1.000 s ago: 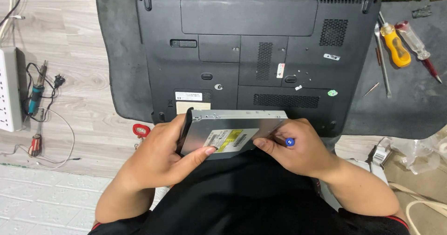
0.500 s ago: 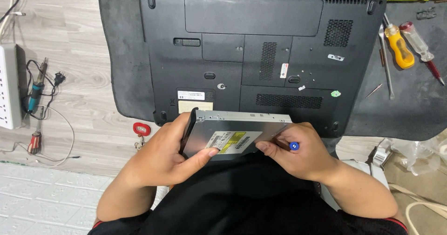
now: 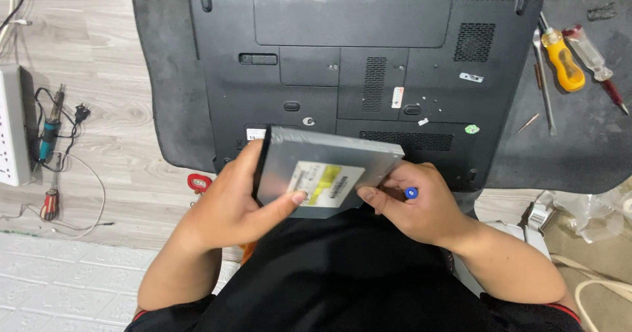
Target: Disassembling a laptop optical drive using a screwdriver to access and repair the internal mechanism.
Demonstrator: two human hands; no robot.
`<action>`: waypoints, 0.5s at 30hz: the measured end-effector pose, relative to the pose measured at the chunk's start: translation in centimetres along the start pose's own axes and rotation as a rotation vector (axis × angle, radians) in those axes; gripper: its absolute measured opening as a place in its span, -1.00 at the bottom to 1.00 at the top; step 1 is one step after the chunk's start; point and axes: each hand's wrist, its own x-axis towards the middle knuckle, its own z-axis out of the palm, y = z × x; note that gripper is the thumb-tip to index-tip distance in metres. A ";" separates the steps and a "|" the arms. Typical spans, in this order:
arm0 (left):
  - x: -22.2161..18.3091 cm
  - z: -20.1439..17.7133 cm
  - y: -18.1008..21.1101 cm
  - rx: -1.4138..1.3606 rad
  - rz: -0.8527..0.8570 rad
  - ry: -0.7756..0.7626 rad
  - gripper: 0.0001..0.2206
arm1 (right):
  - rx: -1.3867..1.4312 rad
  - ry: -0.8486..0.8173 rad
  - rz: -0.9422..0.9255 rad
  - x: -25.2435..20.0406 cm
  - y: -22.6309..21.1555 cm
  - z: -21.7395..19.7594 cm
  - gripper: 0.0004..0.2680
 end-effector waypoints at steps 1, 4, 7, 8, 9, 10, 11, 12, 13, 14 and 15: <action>0.1 0.2 -0.1 0.000 0.003 -0.010 -0.47 | 0.002 0.009 0.005 0.1 -0.1 0.0 -0.88; 0.4 0.9 -0.5 0.020 0.200 0.145 -0.33 | -0.007 0.012 0.100 0.9 -1.1 -0.3 -0.86; 0.7 1.6 -0.1 0.450 0.458 0.525 -0.15 | 0.014 -0.088 0.338 2.0 -2.6 -0.5 -0.78; 0.6 1.4 0.7 0.685 0.510 0.384 -0.42 | 0.051 -0.096 0.315 2.1 -2.3 -0.3 -0.83; 0.5 1.3 1.5 0.914 0.557 0.239 -0.55 | 0.087 -0.108 0.295 2.1 -2.0 -0.1 -0.86; 1.1 1.6 1.9 0.909 0.561 0.235 -0.55 | 0.087 -0.102 0.300 2.2 -2.2 -0.1 -0.86; 1.6 2.0 2.2 1.007 0.561 0.151 -0.43 | 0.032 -0.116 0.315 2.5 -2.5 -0.2 -0.90; 2.0 2.2 2.5 1.105 0.560 0.066 -0.30 | -0.023 -0.129 0.330 2.8 -2.8 -0.2 -0.89; 2.4 2.2 2.3 1.106 0.559 0.070 -0.30 | -0.025 -0.129 0.327 2.9 -2.9 -0.3 -0.89; 2.7 2.1 2.1 1.132 0.569 0.043 -0.25 | -0.025 -0.130 0.361 3.1 -3.0 -0.4 -0.85; 3.1 2.1 1.9 1.156 0.581 0.009 -0.14 | -0.021 -0.129 0.400 3.2 -3.1 -0.5 -0.80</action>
